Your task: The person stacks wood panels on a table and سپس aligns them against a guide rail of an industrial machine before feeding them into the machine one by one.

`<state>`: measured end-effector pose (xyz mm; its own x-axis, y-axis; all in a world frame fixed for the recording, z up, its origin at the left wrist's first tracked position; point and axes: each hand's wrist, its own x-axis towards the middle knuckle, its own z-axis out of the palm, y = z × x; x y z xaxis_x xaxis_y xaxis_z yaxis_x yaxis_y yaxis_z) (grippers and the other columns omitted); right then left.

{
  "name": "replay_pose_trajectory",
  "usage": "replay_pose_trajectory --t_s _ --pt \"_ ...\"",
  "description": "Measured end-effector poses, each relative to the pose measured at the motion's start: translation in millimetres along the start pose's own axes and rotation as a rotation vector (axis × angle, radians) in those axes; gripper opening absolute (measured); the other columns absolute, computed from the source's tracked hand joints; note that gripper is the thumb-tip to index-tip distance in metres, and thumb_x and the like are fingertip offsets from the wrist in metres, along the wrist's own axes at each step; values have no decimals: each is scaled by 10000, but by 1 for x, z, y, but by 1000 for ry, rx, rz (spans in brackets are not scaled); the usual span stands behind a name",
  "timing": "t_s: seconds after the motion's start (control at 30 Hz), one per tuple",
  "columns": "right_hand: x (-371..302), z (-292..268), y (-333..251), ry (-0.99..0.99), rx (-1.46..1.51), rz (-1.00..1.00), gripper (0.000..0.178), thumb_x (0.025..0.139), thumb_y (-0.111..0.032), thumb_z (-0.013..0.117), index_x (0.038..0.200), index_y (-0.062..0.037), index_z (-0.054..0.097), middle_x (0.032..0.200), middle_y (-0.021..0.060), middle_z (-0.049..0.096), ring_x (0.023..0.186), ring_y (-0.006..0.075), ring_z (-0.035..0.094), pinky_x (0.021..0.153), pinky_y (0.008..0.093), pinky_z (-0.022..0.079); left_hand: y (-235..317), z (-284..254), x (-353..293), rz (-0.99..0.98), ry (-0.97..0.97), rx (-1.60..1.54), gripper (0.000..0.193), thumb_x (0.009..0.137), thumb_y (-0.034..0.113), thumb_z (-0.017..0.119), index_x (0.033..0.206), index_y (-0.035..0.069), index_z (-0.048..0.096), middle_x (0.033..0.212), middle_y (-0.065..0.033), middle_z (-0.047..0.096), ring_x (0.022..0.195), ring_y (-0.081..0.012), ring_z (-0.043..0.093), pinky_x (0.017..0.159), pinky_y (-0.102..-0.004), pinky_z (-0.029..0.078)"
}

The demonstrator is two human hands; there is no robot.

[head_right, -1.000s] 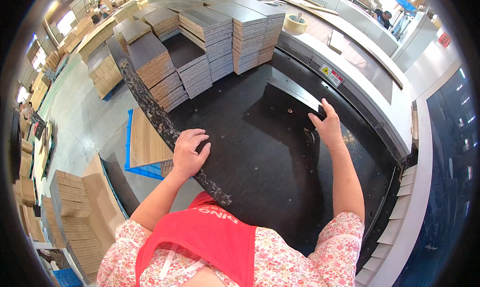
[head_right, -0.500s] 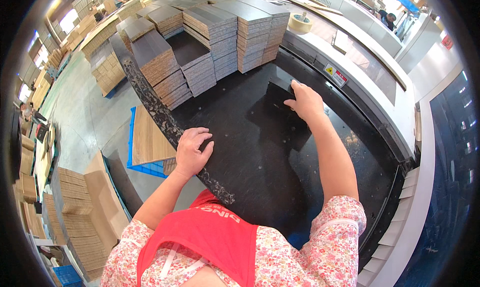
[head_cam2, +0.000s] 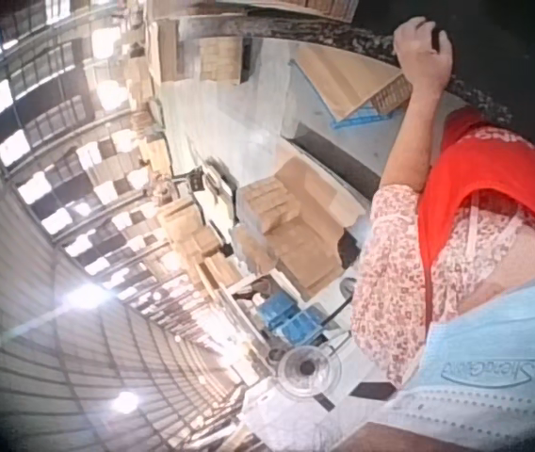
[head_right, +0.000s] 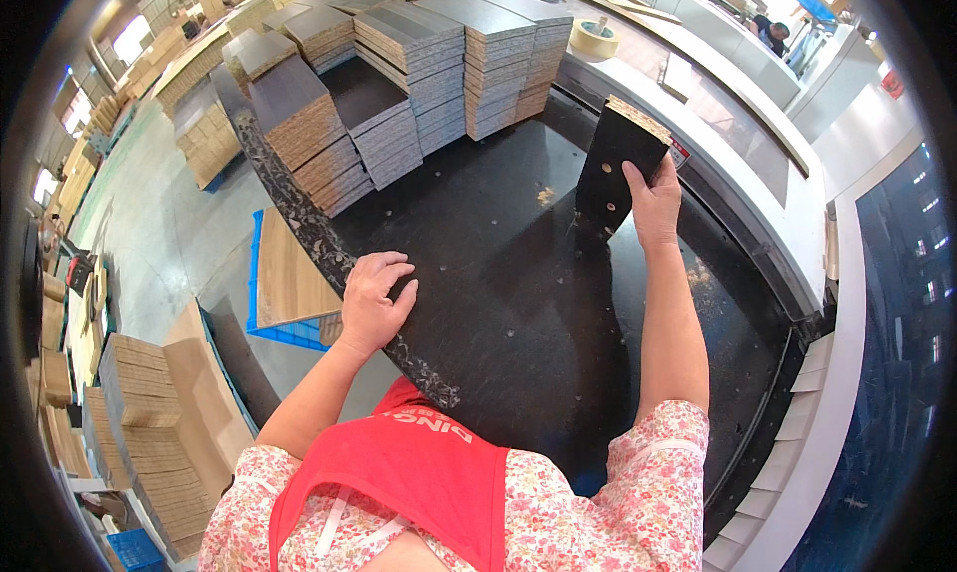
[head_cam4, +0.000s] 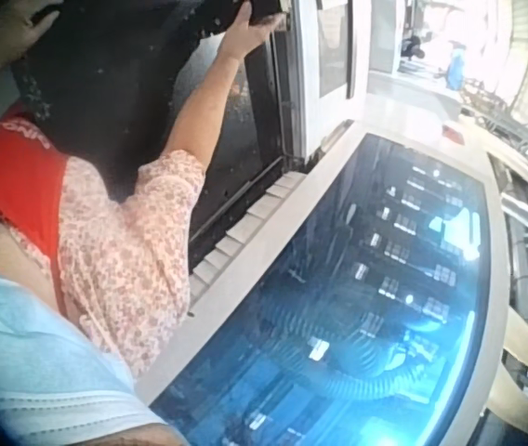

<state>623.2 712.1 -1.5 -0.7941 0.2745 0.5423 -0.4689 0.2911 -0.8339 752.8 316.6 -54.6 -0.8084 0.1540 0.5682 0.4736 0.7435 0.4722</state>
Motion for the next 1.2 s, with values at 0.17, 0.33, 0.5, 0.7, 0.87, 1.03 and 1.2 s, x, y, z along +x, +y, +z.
replay_pose_trajectory --t_s 0.17,0.33,0.5,0.7,0.87,1.03,1.2 --pt "6 5 -10 53 90 -19 409 908 -57 682 1280 17 530 1165 63 640 1049 131 589 946 265 455 0 -2 0 -4 1 -1 177 745 133 731 908 68 701 1049 -64 661 1021 -283 600 898 -403 481" --pt "2 6 -9 106 -111 -33 466 866 -96 739 1269 9 529 1155 71 644 1034 146 594 943 282 459 0 -2 0 2 12 -5 176 744 133 731 905 70 699 1037 -64 661 1010 -284 602 892 -402 483" --pt "-5 7 3 59 46 157 487 835 -90 759 1253 16 532 1151 81 649 1028 167 609 927 297 473 2 -2 3 0 4 -7 169 745 113 730 901 57 698 1043 -76 668 1006 -287 608 890 -396 486" --pt "2 15 -38 -186 -75 76 432 823 -68 742 1202 35 562 1079 85 671 977 148 618 893 292 487 7 -4 2 -35 27 -64 330 753 131 744 1061 46 662 1124 -122 648 1045 -320 601 928 -410 480" --pt "10 71 -120 -1041 -291 132 657 770 -51 743 1370 17 484 1081 97 690 959 151 632 894 301 499 1 -11 -8 -3 212 -137 659 787 224 762 1341 17 474 1353 -198 490 1247 -371 472 1060 -432 385" --pt "-5 177 -130 -1775 -540 -12 615 717 -144 769 1298 -74 578 995 117 715 861 207 683 766 338 554 -4 -7 -12 39 367 -171 816 779 346 765 1410 13 371 1448 -237 374 1346 -412 336 1121 -491 278" --pt "-54 208 -102 -1373 -648 -365 592 707 -290 801 1211 -35 626 1239 159 619 1141 320 592 968 422 460 -13 -29 -5 98 108 -19 725 704 349 812 1315 76 533 1471 -246 348 1361 -447 304 1120 -529 263"
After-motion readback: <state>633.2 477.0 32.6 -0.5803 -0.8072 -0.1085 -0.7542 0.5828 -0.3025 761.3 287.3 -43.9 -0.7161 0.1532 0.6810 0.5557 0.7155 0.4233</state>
